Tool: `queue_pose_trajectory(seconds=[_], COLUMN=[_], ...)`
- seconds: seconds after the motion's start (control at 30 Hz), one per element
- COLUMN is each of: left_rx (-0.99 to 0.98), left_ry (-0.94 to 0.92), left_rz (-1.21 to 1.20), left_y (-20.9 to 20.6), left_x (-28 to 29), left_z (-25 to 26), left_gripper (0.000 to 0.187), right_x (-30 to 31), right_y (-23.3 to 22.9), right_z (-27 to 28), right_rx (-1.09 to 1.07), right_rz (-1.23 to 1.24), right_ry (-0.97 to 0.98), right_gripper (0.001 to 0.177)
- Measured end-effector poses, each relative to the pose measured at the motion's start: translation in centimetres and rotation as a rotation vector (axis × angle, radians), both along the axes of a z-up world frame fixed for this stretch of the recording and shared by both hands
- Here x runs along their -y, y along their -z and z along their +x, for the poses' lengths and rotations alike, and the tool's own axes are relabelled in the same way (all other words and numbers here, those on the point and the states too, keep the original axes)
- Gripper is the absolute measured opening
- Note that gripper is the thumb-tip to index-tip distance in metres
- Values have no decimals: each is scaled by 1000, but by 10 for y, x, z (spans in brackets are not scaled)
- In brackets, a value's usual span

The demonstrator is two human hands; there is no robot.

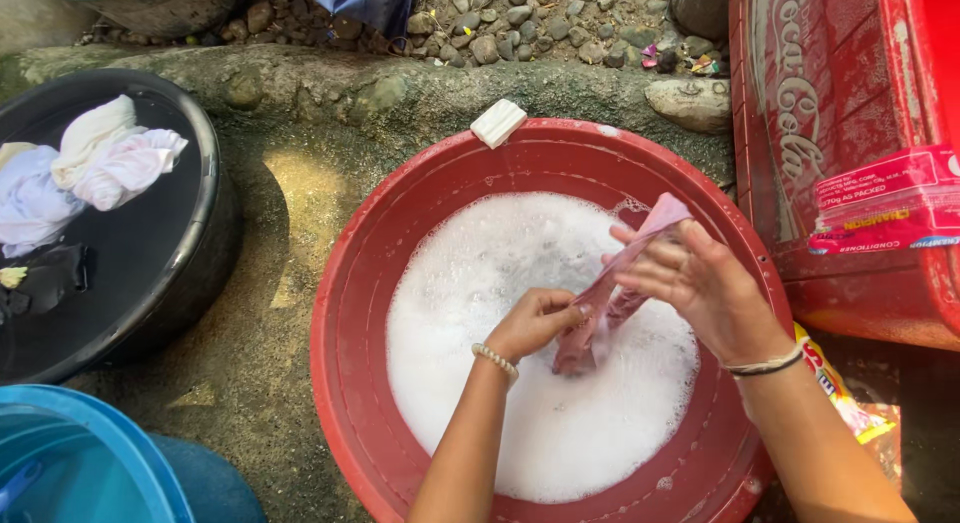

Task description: The person washes laundry by hand in a red tub filled with soapy water, scrubbing and wringing out several items of clothing including a white shirt and pink garments before placing them in a black basin.

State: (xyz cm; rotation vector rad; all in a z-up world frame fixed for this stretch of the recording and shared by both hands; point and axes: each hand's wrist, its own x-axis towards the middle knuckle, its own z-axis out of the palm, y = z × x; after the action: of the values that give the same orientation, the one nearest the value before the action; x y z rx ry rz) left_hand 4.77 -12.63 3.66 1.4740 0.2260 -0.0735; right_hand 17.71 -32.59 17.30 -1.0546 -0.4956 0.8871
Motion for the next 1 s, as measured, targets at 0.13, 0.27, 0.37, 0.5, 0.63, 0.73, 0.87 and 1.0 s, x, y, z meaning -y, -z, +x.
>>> queue_pose_trajectory(seconds=[0.13, 0.27, 0.37, 0.5, 0.63, 0.73, 0.87, 1.0], left_rx=[196, 207, 244, 283, 379, 246, -84, 24], left_ry=[-172, -233, -291, -331, -226, -208, -190, -239], left_rz=[-235, -217, -161, -77, 263, 185, 77, -12], left_y=[-39, -76, -80, -83, -84, -81, -73, -74], left_x=[14, 16, 18, 14, 22, 21, -5, -12], left_z=[8, 0, 0, -2, -4, -2, -4, -12], left_gripper=[30, 34, 46, 57, 68, 77, 75, 57], right_x=[-22, -11, -16, -25, -39, -29, -5, -5], right_y=[41, 62, 62, 47, 58, 71, 64, 48], right_z=[-22, -44, -45, -43, -43, -33, -10, -11], right_rx=[7, 94, 647, 730, 584, 490, 411, -222], right_rz=[-249, -504, -766, -518, -434, -443, -414, -197], right_ry=[128, -18, 59, 220, 152, 50, 59, 220], right_gripper=[68, 40, 40, 33, 27, 25, 34, 25])
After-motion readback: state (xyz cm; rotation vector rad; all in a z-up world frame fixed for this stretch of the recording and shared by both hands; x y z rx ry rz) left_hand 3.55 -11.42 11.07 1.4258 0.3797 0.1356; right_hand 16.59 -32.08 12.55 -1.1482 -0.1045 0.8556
